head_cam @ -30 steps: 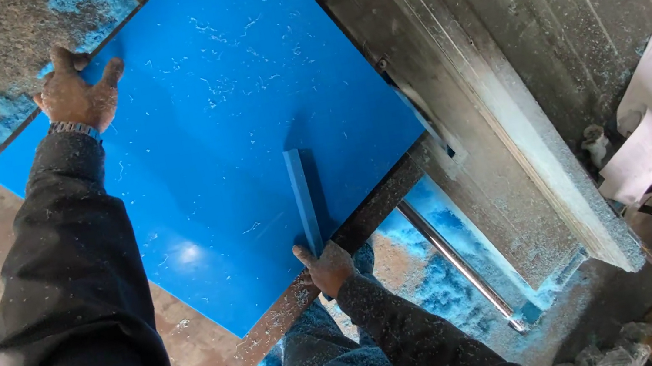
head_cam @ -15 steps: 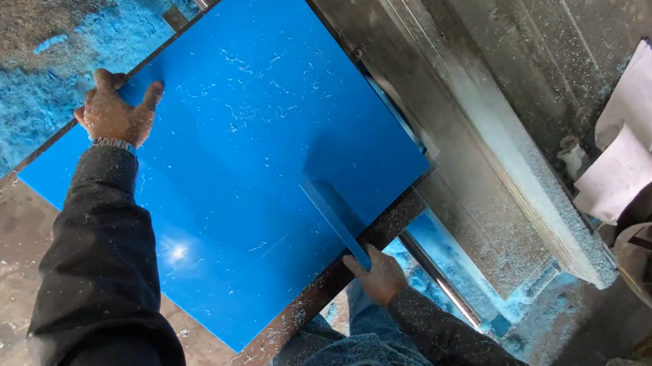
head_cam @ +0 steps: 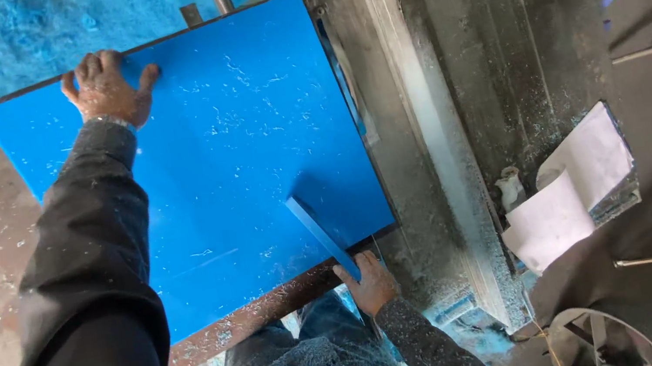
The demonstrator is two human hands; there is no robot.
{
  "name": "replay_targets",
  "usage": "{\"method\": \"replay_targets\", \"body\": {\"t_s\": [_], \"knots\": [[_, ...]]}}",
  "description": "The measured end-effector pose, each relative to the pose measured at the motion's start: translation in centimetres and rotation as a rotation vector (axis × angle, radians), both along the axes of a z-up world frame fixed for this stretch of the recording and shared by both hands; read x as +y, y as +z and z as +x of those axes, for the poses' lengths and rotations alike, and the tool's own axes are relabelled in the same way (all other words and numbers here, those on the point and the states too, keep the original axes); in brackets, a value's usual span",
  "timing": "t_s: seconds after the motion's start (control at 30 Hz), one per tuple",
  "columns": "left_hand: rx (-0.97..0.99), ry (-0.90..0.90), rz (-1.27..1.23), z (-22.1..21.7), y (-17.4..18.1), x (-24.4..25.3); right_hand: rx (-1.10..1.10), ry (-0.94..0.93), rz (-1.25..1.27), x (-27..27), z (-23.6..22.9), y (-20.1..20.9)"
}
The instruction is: Cutting large blue plastic sheets into smaller rectangular sections using a table saw and a push stick.
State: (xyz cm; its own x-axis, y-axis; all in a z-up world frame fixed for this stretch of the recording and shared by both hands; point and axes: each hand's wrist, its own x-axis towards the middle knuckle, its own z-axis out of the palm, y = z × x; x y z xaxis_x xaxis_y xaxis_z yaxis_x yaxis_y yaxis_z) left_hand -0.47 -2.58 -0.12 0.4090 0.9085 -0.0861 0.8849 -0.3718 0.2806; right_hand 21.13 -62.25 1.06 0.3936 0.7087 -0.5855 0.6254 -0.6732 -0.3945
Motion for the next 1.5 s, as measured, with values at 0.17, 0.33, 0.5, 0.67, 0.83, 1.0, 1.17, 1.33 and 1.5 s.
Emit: {"method": "replay_targets", "body": {"t_s": [0.17, 0.33, 0.5, 0.67, 0.83, 1.0, 1.17, 1.33, 1.5], "knots": [[0.034, 0.056, -0.081, -0.6, 2.8, -7.0, 0.072, 0.054, -0.057, -3.1, 0.6, 1.8], [0.095, 0.053, -0.179, -1.0, 3.9, -12.3, 0.063, 0.011, -0.087, -8.0, -0.1, 0.0], [-0.054, -0.017, -0.118, -3.2, 3.0, -18.8, 0.140, -0.124, -0.225, -13.4, -0.8, -2.3], [-0.196, -0.004, -0.045, -8.5, 4.8, -28.6, 0.068, -0.192, -0.277, -17.7, -2.2, -2.6], [-0.235, 0.306, 0.029, -16.8, 7.2, -40.1, 0.094, -0.245, -0.319, -21.0, -2.9, -2.9], [-0.190, 0.671, -0.115, -20.8, 7.8, -47.2, 0.158, -0.353, -0.347, -21.8, -3.5, -0.8], [-0.208, 0.613, -0.050, -23.0, 2.5, -50.2, 0.165, -0.295, -0.393, -22.8, -3.0, -0.5], [-0.284, 0.598, -0.101, -22.7, 4.1, -51.1, 0.261, -0.359, -0.371, -24.5, -3.4, -0.5], [-0.258, 0.554, -0.083, -23.4, 3.8, -52.8, 0.353, -0.403, -0.380, -26.5, -3.4, -1.2]]}}
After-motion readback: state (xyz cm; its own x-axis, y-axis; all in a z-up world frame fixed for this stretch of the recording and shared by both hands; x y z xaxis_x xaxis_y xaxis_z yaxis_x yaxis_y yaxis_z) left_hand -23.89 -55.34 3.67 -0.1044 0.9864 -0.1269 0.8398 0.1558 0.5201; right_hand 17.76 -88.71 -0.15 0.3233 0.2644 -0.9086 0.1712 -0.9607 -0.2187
